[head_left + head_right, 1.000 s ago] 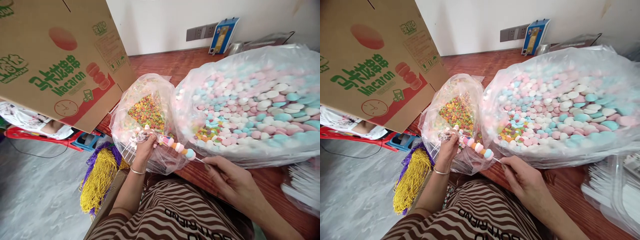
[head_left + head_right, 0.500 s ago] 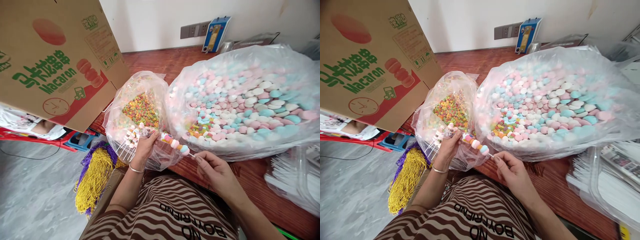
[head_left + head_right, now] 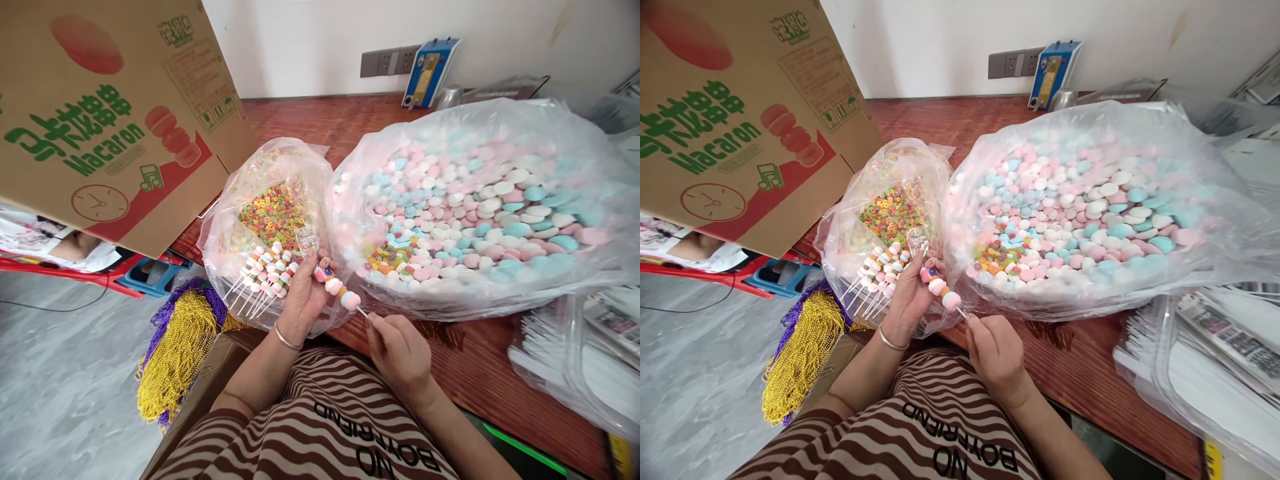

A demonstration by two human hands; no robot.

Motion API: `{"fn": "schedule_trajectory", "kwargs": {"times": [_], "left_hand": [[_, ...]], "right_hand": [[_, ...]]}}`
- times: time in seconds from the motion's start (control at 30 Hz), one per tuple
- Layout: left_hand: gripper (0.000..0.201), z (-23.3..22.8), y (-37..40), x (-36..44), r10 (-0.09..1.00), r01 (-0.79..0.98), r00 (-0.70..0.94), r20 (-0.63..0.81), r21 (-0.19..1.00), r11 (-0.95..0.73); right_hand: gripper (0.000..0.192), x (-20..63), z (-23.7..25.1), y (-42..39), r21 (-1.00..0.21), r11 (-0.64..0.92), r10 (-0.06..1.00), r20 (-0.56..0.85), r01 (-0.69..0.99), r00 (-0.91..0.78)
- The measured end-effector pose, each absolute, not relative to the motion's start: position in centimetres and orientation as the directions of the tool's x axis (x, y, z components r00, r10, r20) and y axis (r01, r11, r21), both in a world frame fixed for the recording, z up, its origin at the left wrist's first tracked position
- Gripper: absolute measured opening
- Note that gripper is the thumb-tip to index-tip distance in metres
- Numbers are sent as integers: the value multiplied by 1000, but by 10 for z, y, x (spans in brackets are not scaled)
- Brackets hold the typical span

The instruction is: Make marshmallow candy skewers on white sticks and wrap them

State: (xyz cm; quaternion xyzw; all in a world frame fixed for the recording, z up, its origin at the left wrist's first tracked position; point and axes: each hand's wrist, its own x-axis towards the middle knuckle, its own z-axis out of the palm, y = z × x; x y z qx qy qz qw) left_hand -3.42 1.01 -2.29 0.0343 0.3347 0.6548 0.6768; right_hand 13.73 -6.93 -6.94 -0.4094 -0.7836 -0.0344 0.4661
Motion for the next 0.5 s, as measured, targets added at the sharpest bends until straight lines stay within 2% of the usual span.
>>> {"fn": "schedule_trajectory", "kwargs": {"times": [0.1, 0.17, 0.2, 0.27, 0.33, 0.37, 0.43, 0.5], "left_hand": [[10, -18, 11, -28, 916, -879, -70, -396, 459, 131], [9, -17, 10, -26, 920, -874, -76, -385, 470, 124], [10, -17, 9, -25, 923, -872, -72, -377, 473, 125], [11, -19, 8, -23, 939, -879, -48, -340, 461, 121], [13, -20, 6, -22, 959, -886, -31, -281, 451, 104], [14, -20, 5, -22, 964, -883, -34, -263, 460, 95], [17, -20, 4, -20, 963, -863, -48, -263, 497, 93], [20, -18, 4, -18, 956, -850, -47, -288, 514, 113]], "right_hand": [[22, 137, -72, -71, -327, 658, 613, 756, 678, -229], [9, 137, -69, -74, -486, 607, 724, 665, 629, -186], [10, 137, -66, -75, -610, 542, 806, 573, 578, -149], [25, 136, -60, -78, -860, 305, 951, 299, 409, -81], [35, 133, -55, -80, -990, 0, 997, -11, 143, -73], [38, 132, -53, -80, -989, -148, 983, -146, -10, -110], [41, 129, -50, -80, -881, -392, 909, -326, -266, -260], [41, 126, -50, -80, -781, -513, 840, -371, -357, -396]]}}
